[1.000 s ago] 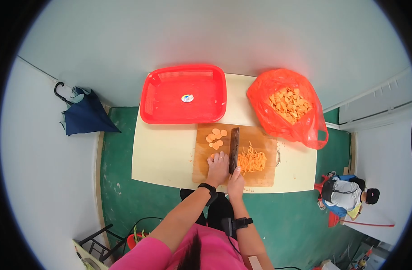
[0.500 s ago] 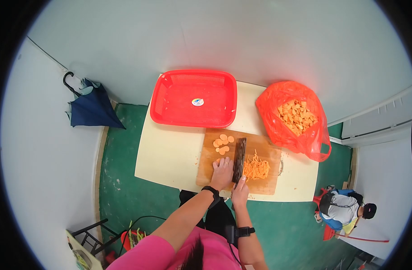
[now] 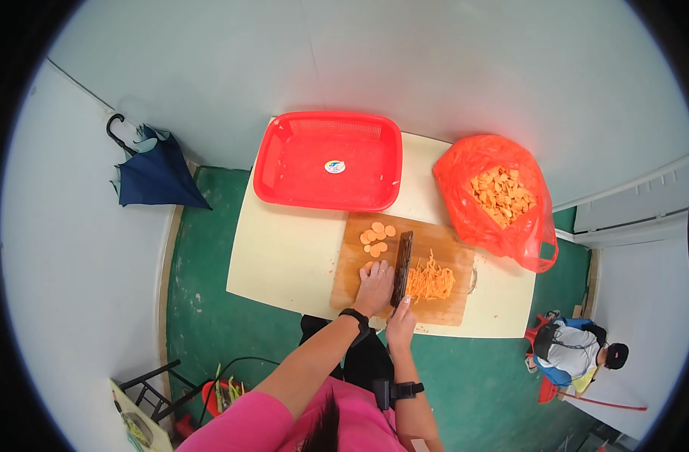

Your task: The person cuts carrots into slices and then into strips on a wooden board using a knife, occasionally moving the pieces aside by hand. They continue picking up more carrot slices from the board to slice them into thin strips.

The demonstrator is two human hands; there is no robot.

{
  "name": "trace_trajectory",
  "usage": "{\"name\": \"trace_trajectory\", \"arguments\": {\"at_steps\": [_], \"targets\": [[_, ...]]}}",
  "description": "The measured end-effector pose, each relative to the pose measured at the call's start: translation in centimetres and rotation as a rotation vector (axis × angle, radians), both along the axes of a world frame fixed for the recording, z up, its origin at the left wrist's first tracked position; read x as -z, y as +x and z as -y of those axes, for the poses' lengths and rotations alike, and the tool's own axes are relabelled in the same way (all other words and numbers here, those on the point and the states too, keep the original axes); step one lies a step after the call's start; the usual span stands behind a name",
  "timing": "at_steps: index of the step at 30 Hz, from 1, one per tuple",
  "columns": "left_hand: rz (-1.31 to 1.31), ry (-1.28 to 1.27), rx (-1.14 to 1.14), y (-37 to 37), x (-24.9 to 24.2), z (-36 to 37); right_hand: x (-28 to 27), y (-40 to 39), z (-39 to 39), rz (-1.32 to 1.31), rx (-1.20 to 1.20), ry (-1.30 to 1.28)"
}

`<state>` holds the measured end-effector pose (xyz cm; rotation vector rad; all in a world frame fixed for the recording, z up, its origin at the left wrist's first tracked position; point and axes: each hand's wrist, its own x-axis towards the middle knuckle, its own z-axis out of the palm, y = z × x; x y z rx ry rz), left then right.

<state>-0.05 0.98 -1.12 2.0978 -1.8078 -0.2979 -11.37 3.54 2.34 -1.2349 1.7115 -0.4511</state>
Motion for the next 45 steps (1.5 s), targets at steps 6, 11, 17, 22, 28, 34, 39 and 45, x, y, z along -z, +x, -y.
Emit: {"name": "trace_trajectory", "arguments": {"at_steps": [6,11,17,22,28,34,39,45], "targets": [[-0.005,-0.007,-0.004,0.0,0.0,0.1,-0.9,-0.3,0.1,0.153,0.113,0.14],[-0.016,0.017,0.011,0.2,-0.3,0.1,-1.2,-0.2,0.3,0.139,0.093,0.132],[-0.002,-0.009,0.015,0.3,-0.1,0.0,-0.4,0.3,0.3,0.008,-0.006,0.017],[-0.043,0.024,0.008,0.3,0.1,-0.1,-0.3,0.3,1.2,0.039,0.026,0.008],[-0.079,0.049,0.009,0.4,0.4,-0.1,-0.2,-1.1,1.2,0.162,0.102,0.098],[-0.079,-0.027,0.014,0.5,0.5,0.0,-1.3,-0.9,0.6,0.175,0.078,0.116],[-0.066,0.007,0.035,0.8,0.5,-0.2,0.5,-1.0,-0.1,0.17,0.056,-0.037],[-0.079,-0.008,0.059,0.8,0.6,-0.2,-0.3,-0.6,0.1,0.14,0.081,0.054]]}}
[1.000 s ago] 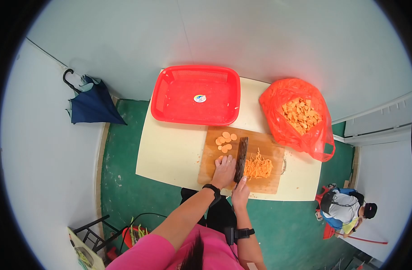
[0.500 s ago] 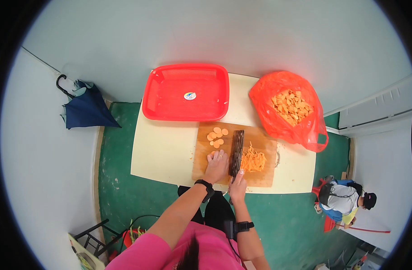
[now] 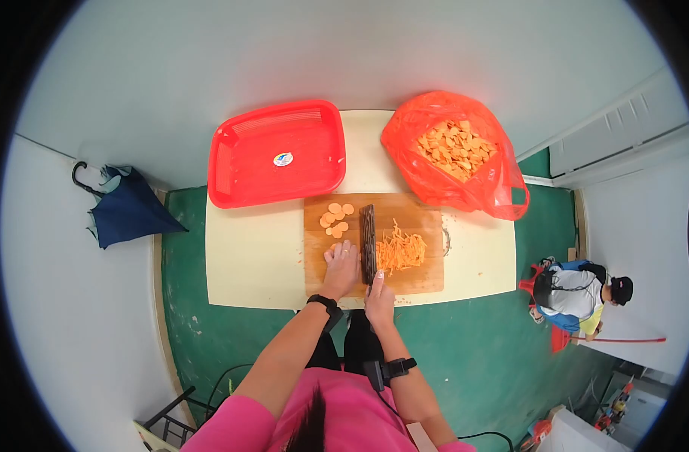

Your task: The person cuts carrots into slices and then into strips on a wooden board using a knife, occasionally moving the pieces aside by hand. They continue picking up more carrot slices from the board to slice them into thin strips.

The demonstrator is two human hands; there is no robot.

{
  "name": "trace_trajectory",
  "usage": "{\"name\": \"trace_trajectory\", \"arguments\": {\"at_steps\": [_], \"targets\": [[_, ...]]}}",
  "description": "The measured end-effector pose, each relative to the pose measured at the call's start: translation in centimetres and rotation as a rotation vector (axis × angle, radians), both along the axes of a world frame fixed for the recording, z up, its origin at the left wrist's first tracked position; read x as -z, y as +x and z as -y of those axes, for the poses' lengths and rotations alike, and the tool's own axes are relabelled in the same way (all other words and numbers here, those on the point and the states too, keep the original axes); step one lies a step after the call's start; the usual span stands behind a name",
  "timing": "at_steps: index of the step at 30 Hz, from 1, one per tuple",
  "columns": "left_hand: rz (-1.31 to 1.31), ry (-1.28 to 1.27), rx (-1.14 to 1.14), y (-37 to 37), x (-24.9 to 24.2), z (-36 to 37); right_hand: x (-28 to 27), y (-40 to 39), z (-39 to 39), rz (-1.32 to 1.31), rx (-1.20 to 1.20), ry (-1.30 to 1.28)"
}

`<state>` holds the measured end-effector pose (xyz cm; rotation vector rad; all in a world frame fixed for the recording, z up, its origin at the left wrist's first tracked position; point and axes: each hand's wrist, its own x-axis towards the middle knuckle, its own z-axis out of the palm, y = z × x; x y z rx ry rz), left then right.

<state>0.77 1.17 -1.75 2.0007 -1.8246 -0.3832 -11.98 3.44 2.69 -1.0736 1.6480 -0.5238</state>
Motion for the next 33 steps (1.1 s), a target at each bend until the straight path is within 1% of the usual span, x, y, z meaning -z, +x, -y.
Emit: {"name": "trace_trajectory", "arguments": {"at_steps": [2,8,11,13,16,19,23,25,26,32,33], "targets": [[-0.012,0.015,-0.002,-0.2,-0.1,0.0,-0.3,0.0,-0.1,-0.018,0.002,0.042],[0.026,0.058,-0.016,-0.4,-0.1,0.1,-1.0,-0.2,-0.2,-0.017,-0.026,0.003],[0.045,0.047,-0.023,-0.5,-0.3,0.3,-1.5,-0.2,0.0,-0.05,-0.064,-0.005],[0.039,0.029,-0.028,-0.5,-0.2,0.3,-1.8,0.1,-0.1,-0.121,-0.112,-0.07],[0.034,0.04,-0.048,-0.6,-0.2,0.3,-2.6,0.7,-0.1,-0.152,-0.119,-0.068],[0.017,0.059,-0.048,-0.6,-0.2,0.3,-2.3,1.4,-0.3,-0.171,-0.104,-0.089],[0.04,0.001,-0.032,-0.6,-0.1,0.2,-1.5,1.3,0.6,-0.129,-0.103,-0.129],[0.03,0.027,-0.047,-0.7,0.1,0.2,-1.4,0.8,1.3,-0.03,-0.042,0.038],[0.033,0.023,-0.051,-0.5,0.2,0.2,-1.5,0.5,1.3,-0.04,-0.016,0.029],[-0.103,0.014,-0.041,-0.1,0.4,-0.5,-1.5,-0.5,1.4,-0.036,-0.018,0.0],[-0.126,-0.034,-0.051,-0.1,0.0,-0.5,-1.3,-0.5,1.3,-0.039,-0.029,0.009]]}}
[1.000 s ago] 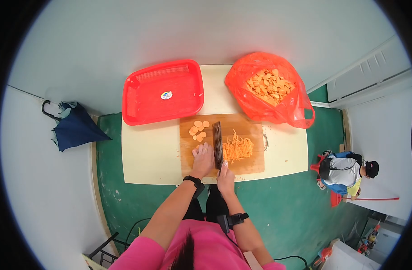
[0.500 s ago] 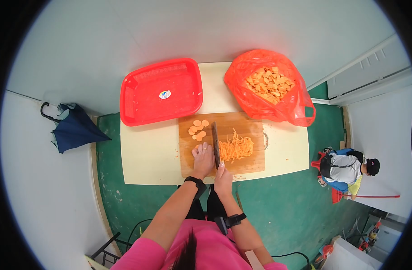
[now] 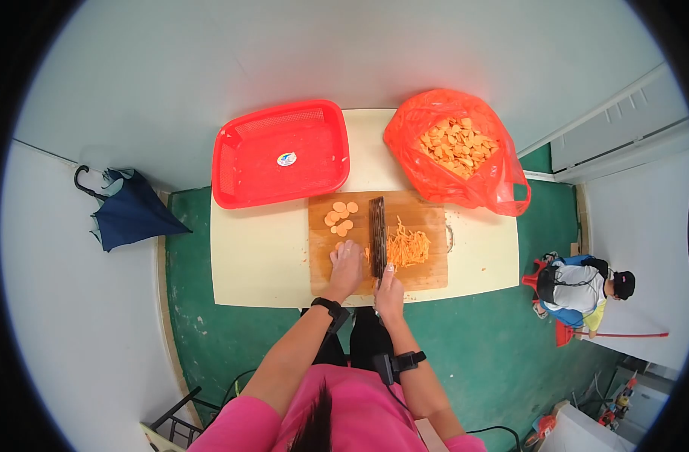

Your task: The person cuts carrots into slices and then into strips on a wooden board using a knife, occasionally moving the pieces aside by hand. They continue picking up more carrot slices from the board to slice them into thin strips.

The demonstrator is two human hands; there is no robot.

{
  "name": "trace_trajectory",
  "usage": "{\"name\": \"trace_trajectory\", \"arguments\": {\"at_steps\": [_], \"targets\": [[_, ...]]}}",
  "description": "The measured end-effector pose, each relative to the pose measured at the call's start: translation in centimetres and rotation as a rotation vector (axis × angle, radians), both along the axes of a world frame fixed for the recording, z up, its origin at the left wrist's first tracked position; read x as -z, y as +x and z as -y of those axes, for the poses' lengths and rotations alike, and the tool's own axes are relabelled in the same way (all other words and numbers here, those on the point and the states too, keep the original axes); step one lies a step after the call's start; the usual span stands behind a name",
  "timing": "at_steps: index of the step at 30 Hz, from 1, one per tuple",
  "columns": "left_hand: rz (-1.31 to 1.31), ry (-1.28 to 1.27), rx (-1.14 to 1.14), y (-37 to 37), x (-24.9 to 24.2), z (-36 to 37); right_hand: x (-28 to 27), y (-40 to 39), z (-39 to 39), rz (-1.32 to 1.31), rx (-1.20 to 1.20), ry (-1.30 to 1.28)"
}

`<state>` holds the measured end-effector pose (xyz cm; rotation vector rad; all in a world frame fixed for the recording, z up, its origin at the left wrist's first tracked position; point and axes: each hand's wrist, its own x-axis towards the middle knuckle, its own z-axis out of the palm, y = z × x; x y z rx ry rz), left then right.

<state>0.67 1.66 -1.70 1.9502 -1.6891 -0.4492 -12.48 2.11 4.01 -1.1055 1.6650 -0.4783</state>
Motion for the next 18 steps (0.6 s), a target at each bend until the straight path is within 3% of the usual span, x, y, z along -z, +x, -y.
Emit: {"name": "trace_trajectory", "arguments": {"at_steps": [7,11,13,18], "targets": [[-0.105,-0.178,-0.127,2.6,-1.7,-0.5,0.6,1.3,-0.9,0.077,0.041,0.067],[-0.141,-0.172,-0.289,4.7,-0.8,-1.8,1.2,0.8,-0.9,0.05,0.063,0.083],[-0.296,-0.034,-0.323,5.1,-0.8,-2.0,1.3,0.6,-0.8,0.071,0.096,0.071],[-0.078,0.078,-0.248,4.4,-1.2,-0.6,0.7,0.1,-0.8,0.089,0.035,0.064]]}}
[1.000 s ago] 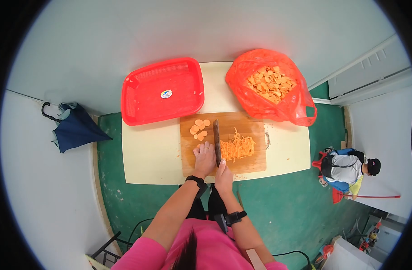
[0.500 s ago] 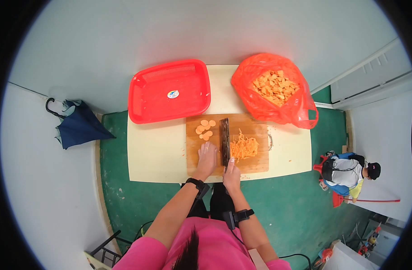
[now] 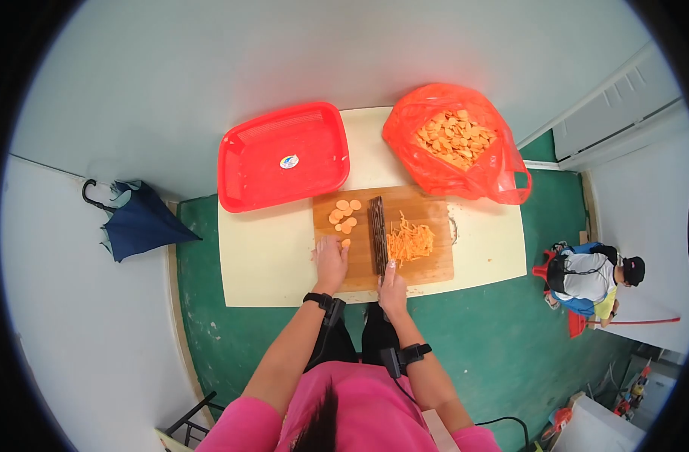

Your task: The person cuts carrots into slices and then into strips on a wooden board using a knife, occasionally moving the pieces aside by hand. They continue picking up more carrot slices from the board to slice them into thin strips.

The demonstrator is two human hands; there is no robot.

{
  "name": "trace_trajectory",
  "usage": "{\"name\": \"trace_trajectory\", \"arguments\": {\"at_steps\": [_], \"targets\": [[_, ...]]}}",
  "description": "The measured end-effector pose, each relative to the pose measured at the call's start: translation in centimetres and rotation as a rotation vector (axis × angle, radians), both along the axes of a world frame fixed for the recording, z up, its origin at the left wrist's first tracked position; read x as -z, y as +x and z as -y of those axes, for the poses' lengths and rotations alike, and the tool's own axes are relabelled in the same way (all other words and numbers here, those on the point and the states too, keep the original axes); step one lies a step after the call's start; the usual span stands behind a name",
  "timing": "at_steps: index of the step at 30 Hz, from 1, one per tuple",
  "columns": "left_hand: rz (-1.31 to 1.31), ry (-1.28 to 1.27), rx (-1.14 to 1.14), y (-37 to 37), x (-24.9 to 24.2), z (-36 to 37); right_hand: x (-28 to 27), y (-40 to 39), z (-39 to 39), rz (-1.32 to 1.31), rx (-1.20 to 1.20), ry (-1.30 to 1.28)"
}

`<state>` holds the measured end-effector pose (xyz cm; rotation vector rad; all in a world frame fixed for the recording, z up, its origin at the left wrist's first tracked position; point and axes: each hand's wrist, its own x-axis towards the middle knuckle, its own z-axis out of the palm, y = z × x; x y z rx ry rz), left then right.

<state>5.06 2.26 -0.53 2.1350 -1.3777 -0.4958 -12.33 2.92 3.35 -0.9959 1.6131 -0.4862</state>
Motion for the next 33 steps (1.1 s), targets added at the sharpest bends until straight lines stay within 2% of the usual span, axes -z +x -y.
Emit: {"name": "trace_trajectory", "arguments": {"at_steps": [2,4,17,23,33], "targets": [[0.04,0.043,0.013,-0.5,0.0,0.2,-0.2,-0.3,0.0,-0.025,-0.019,-0.017],[0.242,0.071,0.068,-1.4,0.0,0.1,0.0,-0.6,0.1,-0.046,-0.038,-0.032],[0.249,0.027,0.202,-4.8,-0.4,-0.1,-1.5,-0.7,-0.4,-0.075,-0.094,-0.111],[0.369,0.08,0.204,-5.8,-0.2,0.4,0.7,-0.2,-1.1,-0.172,-0.086,-0.223],[0.448,0.102,0.226,-6.2,0.5,0.6,-0.5,0.1,-0.9,-0.142,-0.078,-0.229]]}}
